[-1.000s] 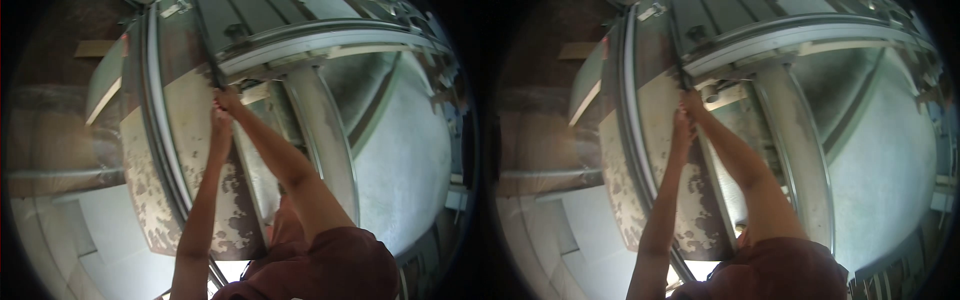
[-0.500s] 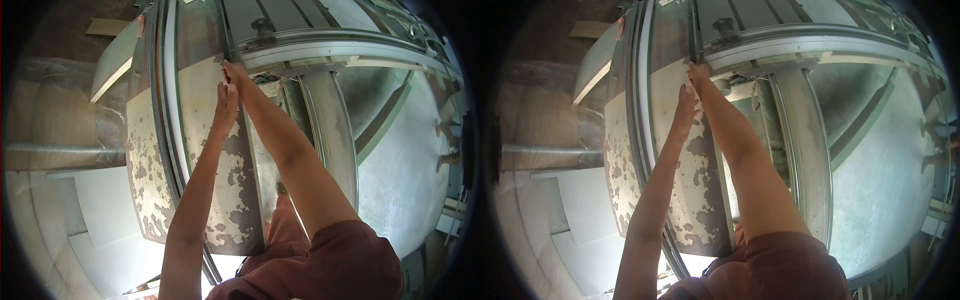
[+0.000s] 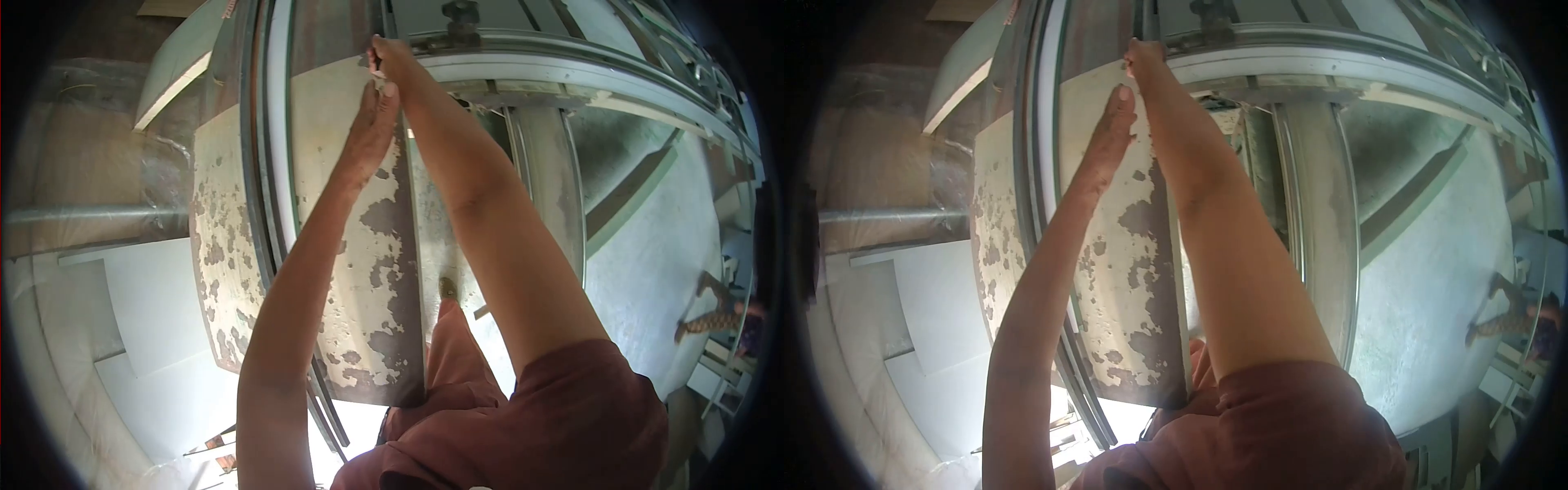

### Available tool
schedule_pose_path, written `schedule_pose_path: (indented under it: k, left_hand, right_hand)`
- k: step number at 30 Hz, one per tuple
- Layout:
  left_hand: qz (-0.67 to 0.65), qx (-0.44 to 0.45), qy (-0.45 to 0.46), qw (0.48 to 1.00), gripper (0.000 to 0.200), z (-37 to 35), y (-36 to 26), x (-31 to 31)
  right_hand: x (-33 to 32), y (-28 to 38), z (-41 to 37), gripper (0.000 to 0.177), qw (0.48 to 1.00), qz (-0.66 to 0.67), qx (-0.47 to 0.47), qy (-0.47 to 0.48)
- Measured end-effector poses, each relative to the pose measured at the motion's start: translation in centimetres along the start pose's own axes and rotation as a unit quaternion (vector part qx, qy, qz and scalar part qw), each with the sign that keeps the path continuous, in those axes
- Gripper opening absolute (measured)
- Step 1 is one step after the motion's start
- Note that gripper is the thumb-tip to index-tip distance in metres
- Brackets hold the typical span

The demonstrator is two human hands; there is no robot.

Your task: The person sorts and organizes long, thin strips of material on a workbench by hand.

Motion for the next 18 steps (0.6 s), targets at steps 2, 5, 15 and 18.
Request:
schedule_pose_path:
  k: [2, 5, 15, 18]
  left_hand:
    - [-0.014, 0.014, 0.02, 1.0, 0.097, -0.1, -0.6, -0.1]
    - [-0.018, -0.01, 0.023, 1.0, 0.098, -0.1, -0.7, 0.0]
    - [-0.023, -0.024, 0.024, 0.999, 0.105, 1.3, -0.6, -1.6]
    - [-0.029, -0.037, 0.018, 0.999, 0.106, 1.5, 0.4, -2.4]
  right_hand:
    - [0.5, 0.2, 0.7, 0.022, 0.999, 0.033, 0.006, -0.012]
    - [0.9, 0.8, 1.6, 0.022, 0.998, 0.044, 0.022, -0.039]
    - [1.5, 3.0, 6.4, 0.024, 0.993, 0.031, 0.054, -0.097]
    - [1.7, 3.2, 7.4, 0.024, 0.995, 0.03, 0.033, -0.093]
Point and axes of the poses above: each hand's wrist, its own z-axis towards the middle knuckle, its own x-axis out of the palm, y = z × x, the point moved 1 cm from there along z, towards the middle knuckle, and after that the axes turned 1 degree about -z, right-handed, at the moved point
